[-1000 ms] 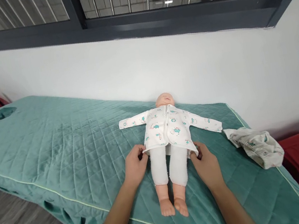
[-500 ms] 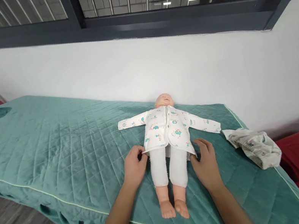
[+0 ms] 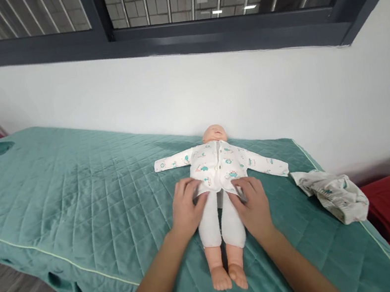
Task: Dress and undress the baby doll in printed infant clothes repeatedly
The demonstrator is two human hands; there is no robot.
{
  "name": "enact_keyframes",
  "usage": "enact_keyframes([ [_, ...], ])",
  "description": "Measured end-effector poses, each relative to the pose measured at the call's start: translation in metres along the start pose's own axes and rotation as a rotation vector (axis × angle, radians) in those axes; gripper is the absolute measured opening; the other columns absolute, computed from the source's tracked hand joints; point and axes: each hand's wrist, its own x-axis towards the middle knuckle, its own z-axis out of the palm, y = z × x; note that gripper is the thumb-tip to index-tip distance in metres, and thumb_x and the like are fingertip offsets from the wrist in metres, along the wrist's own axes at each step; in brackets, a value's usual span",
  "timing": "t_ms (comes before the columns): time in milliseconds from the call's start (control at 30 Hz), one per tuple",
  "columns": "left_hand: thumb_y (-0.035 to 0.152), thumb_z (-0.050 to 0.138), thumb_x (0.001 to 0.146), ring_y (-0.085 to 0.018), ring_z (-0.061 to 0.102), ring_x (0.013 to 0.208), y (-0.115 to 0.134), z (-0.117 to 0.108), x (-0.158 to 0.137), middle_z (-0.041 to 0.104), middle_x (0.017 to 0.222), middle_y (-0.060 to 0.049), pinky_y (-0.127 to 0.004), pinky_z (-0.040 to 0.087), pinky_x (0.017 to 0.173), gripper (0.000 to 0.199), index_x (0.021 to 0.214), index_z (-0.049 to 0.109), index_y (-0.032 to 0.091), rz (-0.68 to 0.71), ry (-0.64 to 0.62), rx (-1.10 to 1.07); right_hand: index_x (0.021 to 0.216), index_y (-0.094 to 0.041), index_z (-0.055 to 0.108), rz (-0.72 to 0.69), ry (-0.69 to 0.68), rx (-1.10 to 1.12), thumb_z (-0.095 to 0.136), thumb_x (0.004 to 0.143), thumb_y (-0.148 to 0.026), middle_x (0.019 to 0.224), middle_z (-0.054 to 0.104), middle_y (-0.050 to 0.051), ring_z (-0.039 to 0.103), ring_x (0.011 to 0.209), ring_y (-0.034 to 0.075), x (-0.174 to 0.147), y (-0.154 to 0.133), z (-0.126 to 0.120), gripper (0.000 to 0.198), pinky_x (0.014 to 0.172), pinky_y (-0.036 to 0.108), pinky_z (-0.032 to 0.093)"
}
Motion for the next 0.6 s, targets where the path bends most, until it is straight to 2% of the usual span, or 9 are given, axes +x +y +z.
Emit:
enact_keyframes([
  [100,0.032,0.056,0.092,-0.022,0.056,0.101,0.006,0.009,0.008,0.063,0.103,-0.007,-0.037,0.046,0.093,0.015,0.099,0.066,0.024,0.047,-0.013,-0.031,0.090,-0.024,0.061,0.042,0.000,0.019,0.055,0.090,-0.025,0.089,0.062,0.004,0.054,0.086,0.023,0.007,-0.003,0.008,0.006,0.078,0.039,0.044],
  [167,0.034,0.053,0.094,-0.020,0.057,0.091,0.007,0.010,0.009,0.062,0.095,-0.006,-0.033,0.046,0.085,0.017,0.091,0.065,0.022,-0.001,0.009,-0.108,0.081,-0.023,0.058,0.104,0.008,0.077,0.054,0.092,-0.030,0.079,0.058,0.001,0.051,0.079,0.020,0.005,-0.003,0.009,0.014,0.073,0.035,0.041],
  [267,0.041,0.051,0.095,-0.015,0.053,0.073,0.002,0.008,0.009,0.058,0.078,-0.001,-0.027,0.043,0.069,0.026,0.080,0.060,0.021,-0.208,0.101,-0.274,0.067,-0.022,0.045,0.328,0.048,0.250,0.054,0.094,-0.044,0.064,0.042,-0.004,0.042,0.064,0.015,-0.002,-0.002,0.006,0.036,0.063,0.029,0.036],
  [333,0.045,0.053,0.093,-0.013,0.046,0.063,-0.003,0.006,0.009,0.050,0.066,0.003,-0.025,0.039,0.061,0.031,0.074,0.055,0.020,-0.361,0.188,-0.398,0.065,-0.022,0.040,0.514,0.110,0.424,0.058,0.092,-0.050,0.060,0.036,-0.006,0.037,0.059,0.012,-0.005,0.001,0.003,0.042,0.058,0.027,0.032],
  [433,0.047,0.058,0.090,-0.011,0.040,0.058,-0.010,0.004,0.010,0.041,0.061,0.005,-0.023,0.036,0.057,0.036,0.068,0.047,0.020,-0.498,0.298,-0.612,0.070,-0.021,0.047,0.700,0.215,0.715,0.067,0.084,-0.051,0.062,0.043,-0.007,0.040,0.059,0.011,-0.004,0.005,0.002,0.039,0.057,0.025,0.036],
  [533,0.046,0.062,0.087,-0.010,0.042,0.059,-0.014,0.006,0.012,0.044,0.064,0.005,-0.022,0.039,0.057,0.036,0.068,0.046,0.020,-0.556,0.353,-0.775,0.076,-0.020,0.055,0.780,0.297,0.906,0.075,0.078,-0.048,0.070,0.055,-0.005,0.050,0.063,0.012,-0.002,0.009,0.003,0.034,0.059,0.025,0.044],
  [600,0.045,0.064,0.085,-0.010,0.044,0.061,-0.016,0.007,0.012,0.047,0.067,0.005,-0.022,0.041,0.058,0.034,0.068,0.047,0.020,-0.565,0.363,-0.799,0.077,-0.020,0.057,0.798,0.328,0.950,0.076,0.077,-0.045,0.070,0.058,-0.004,0.053,0.062,0.012,-0.001,0.011,0.004,0.031,0.058,0.023,0.045],
])
